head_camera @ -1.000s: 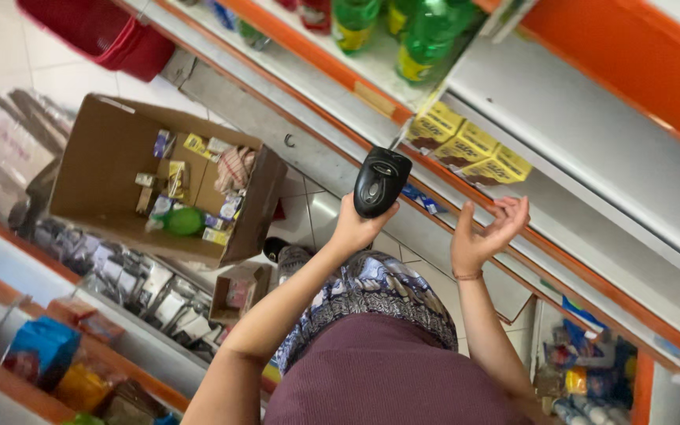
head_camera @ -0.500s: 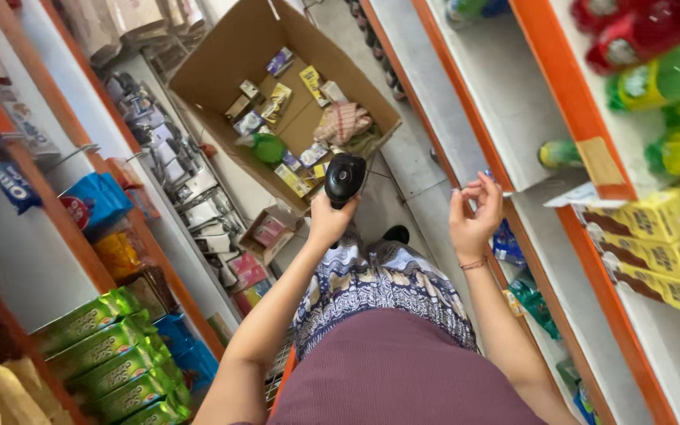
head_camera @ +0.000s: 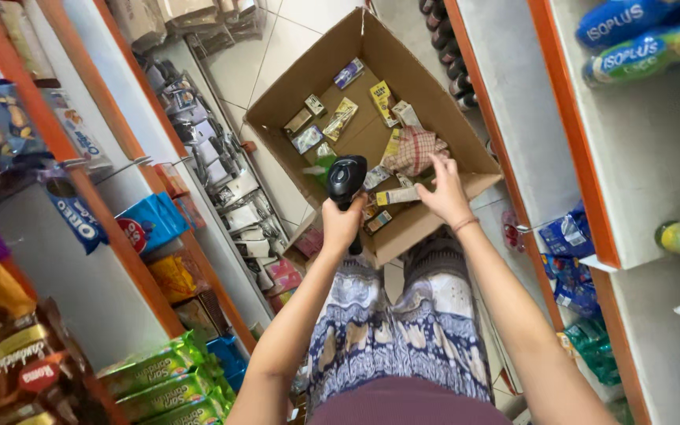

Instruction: The person picks up beverage cartons from a cardboard box, scans them using a handheld scanner, and places them onto a store shelf.

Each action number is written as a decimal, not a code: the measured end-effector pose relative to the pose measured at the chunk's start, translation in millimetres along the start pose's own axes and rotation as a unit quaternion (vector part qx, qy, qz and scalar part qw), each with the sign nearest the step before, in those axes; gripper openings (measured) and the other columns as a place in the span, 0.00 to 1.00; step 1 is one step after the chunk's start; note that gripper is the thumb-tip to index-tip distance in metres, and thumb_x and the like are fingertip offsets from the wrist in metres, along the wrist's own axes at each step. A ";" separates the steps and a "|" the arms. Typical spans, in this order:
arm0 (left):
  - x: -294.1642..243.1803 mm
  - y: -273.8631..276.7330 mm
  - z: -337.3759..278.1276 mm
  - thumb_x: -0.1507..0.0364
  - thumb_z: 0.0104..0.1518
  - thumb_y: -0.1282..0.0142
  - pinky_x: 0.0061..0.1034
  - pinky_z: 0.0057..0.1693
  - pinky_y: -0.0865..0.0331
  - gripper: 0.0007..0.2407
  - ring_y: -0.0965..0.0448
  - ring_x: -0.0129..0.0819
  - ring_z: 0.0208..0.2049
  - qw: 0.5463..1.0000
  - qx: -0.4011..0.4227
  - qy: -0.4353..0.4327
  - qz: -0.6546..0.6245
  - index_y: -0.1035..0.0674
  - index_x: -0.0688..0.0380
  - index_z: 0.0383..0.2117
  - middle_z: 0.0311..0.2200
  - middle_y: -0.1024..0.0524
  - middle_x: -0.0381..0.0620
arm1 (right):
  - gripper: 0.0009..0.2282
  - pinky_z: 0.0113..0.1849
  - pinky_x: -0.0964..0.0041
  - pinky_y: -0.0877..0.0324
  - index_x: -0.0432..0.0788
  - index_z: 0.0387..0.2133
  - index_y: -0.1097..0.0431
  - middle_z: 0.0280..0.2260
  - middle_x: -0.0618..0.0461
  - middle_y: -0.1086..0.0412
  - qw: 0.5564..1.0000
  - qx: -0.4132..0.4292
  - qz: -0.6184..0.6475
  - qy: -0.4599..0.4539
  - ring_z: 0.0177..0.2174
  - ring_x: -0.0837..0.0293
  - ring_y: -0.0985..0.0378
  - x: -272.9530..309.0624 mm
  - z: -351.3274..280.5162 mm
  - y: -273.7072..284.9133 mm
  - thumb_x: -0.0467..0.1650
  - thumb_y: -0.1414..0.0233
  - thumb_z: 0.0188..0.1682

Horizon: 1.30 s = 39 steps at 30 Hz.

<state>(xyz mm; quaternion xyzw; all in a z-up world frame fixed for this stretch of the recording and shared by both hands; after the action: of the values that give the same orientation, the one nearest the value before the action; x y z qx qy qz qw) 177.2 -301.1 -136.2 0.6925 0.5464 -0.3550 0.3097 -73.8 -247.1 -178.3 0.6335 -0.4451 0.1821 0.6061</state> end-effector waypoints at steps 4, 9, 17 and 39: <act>7.0 -25.5 77.3 0.71 0.53 0.36 0.29 0.32 0.31 0.08 0.24 0.30 0.20 0.998 -0.012 -0.020 0.060 0.19 0.66 0.28 0.18 0.23 0.44 | 0.37 0.53 0.48 0.31 0.47 0.63 0.41 0.58 0.39 0.44 0.971 0.062 -0.223 -0.065 0.57 0.38 0.37 -58.7 70.1 -68.1 0.36 0.35 0.37; 43.3 -58.0 170.1 0.68 0.49 0.35 0.29 0.41 0.26 0.12 0.17 0.32 0.29 0.988 -0.104 -0.084 0.083 0.17 0.64 0.34 0.26 0.16 0.50 | 0.49 0.57 0.31 0.45 0.58 0.70 0.55 0.65 0.40 0.57 0.912 0.162 -0.319 -0.200 0.62 0.35 0.51 -115.3 121.0 -114.7 0.43 0.31 0.35; 179.1 -56.7 260.6 0.65 0.46 0.36 0.36 0.46 0.25 0.15 0.13 0.44 0.36 0.983 -0.107 0.026 0.145 0.17 0.65 0.34 0.30 0.16 0.57 | 0.22 0.55 0.41 0.30 0.56 0.57 0.28 0.58 0.45 0.29 0.853 0.354 -0.349 -0.161 0.56 0.42 0.26 -217.4 129.4 -184.3 0.37 0.43 0.47; 284.4 -98.3 267.2 0.70 0.41 0.37 0.31 0.45 0.25 0.15 0.18 0.37 0.35 0.973 -0.040 0.223 -0.034 0.17 0.63 0.35 0.33 0.17 0.47 | 0.20 0.48 0.55 0.29 0.42 0.45 0.24 0.45 0.37 0.23 0.927 0.171 0.025 -0.334 0.46 0.44 0.20 -314.1 165.6 -245.0 0.42 0.46 0.48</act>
<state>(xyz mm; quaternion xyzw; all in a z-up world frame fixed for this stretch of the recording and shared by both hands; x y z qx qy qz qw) 83.2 -346.0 -524.9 0.7220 0.6389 -0.1799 0.1953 -101.6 -325.4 -601.7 0.7406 -0.5991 0.0485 0.3003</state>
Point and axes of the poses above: each hand's wrist, its own z-axis towards the middle knuckle, its own y-axis out of the back of the hand, x = y × z, the point moved 5 cm from there along z, towards the middle knuckle
